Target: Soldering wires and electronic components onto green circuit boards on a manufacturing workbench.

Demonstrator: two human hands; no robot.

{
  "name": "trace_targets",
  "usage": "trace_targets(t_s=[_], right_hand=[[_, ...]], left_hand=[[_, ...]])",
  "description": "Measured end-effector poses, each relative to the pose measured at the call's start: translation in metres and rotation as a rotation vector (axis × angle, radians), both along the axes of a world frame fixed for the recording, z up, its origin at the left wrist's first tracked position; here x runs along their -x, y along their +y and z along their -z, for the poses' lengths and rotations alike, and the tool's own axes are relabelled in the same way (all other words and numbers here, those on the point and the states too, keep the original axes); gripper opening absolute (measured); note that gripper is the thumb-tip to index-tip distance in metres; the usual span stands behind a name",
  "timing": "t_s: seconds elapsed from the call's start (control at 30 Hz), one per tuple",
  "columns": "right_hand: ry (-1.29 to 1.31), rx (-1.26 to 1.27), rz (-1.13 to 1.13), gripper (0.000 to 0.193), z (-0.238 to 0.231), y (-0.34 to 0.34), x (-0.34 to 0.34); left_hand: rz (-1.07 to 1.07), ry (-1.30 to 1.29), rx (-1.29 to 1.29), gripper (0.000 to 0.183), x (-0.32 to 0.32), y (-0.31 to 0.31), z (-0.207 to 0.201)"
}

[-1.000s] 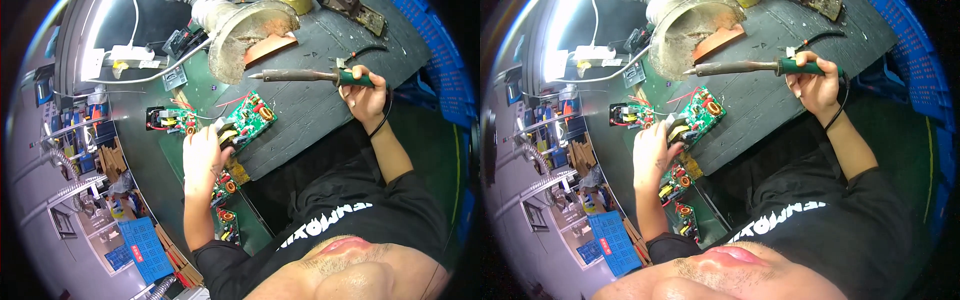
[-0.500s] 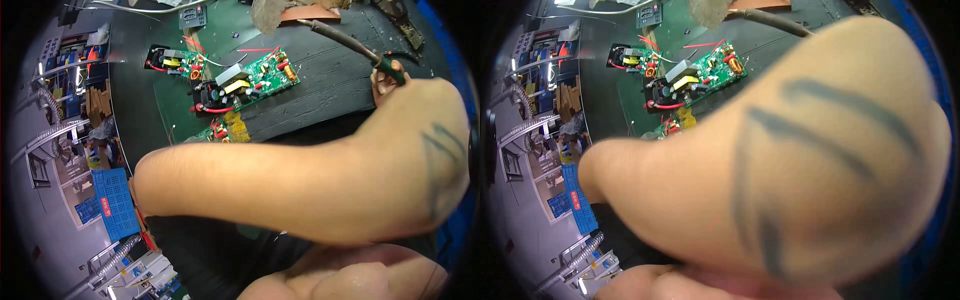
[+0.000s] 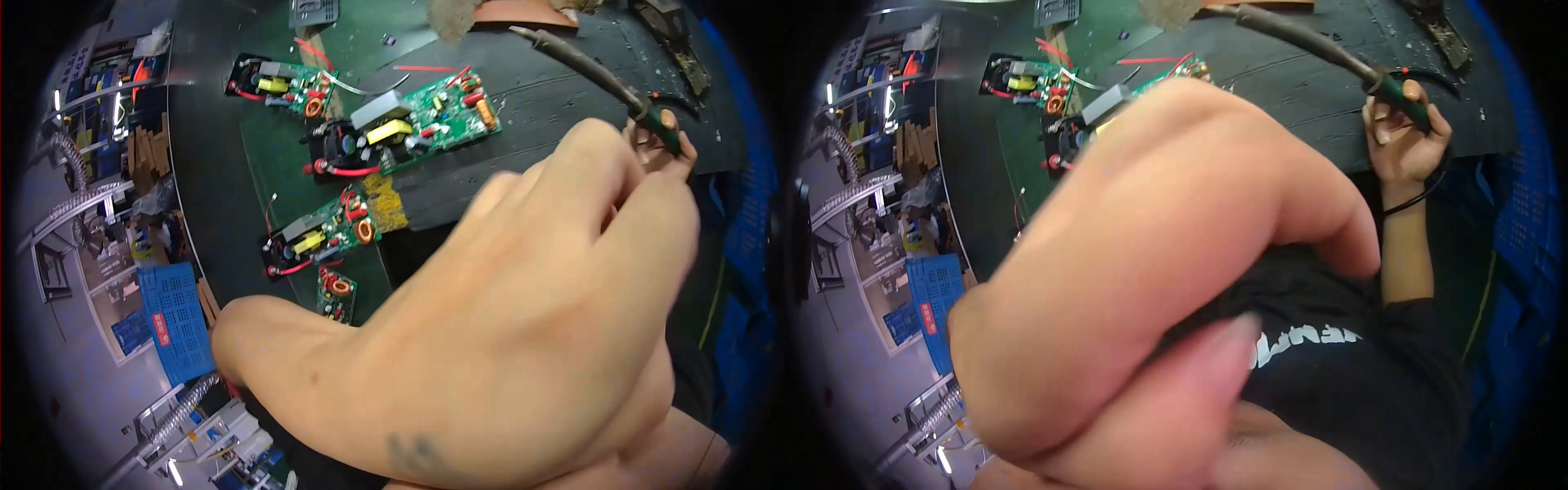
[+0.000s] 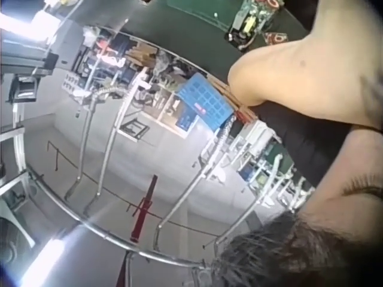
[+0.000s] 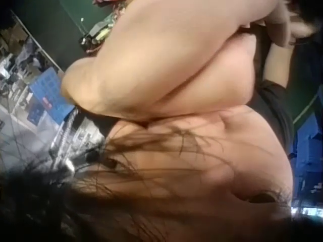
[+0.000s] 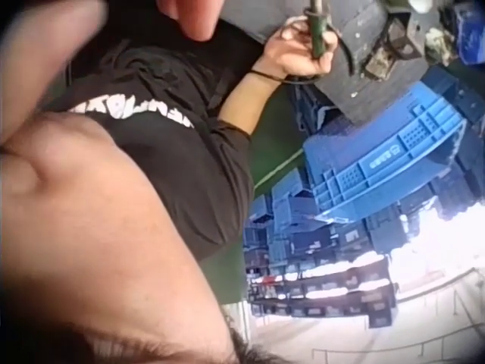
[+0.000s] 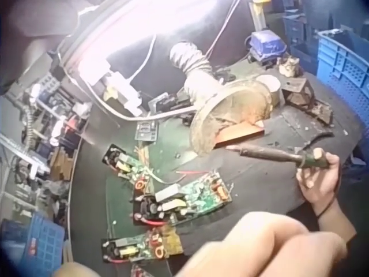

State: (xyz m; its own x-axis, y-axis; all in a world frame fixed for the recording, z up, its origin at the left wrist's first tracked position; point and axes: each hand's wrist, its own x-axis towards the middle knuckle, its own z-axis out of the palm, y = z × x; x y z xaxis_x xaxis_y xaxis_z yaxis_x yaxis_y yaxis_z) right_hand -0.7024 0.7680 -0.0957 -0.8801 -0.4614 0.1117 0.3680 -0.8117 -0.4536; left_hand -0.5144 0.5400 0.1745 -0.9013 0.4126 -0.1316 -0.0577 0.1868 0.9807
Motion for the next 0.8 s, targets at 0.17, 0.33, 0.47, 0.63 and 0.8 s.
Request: trace_targets(t_s=[0.17,0.33,0.47,0.63,0.8], right_hand=[[-0.034,0.074,-0.023,0.038,-0.003,-0.001,0.0],[0.052,0.032,-0.018,0.039,-0.005,-0.002,0.0],[0.02,0.002,0.039,0.04,-0.002,-0.004,-0.003],[0.03,-0.008,0.04,0.041,-0.002,-0.003,-0.004],[0.007,-0.025,0.064,0.038,-0.006,-0.005,-0.006]], left_hand=[[-0.214,0.11,0.243,0.03,0.018,-0.057,-0.018],[-0.446,0.018,0.873,0.035,0.105,-0.217,0.041],[-0.428,0.7,1.389,0.032,0.163,-0.279,0.158],[-0.725,1.014,2.416,0.03,0.228,-0.313,0.227],[-0.918,0.197,1.786,0.098,0.245,-0.335,0.217]])
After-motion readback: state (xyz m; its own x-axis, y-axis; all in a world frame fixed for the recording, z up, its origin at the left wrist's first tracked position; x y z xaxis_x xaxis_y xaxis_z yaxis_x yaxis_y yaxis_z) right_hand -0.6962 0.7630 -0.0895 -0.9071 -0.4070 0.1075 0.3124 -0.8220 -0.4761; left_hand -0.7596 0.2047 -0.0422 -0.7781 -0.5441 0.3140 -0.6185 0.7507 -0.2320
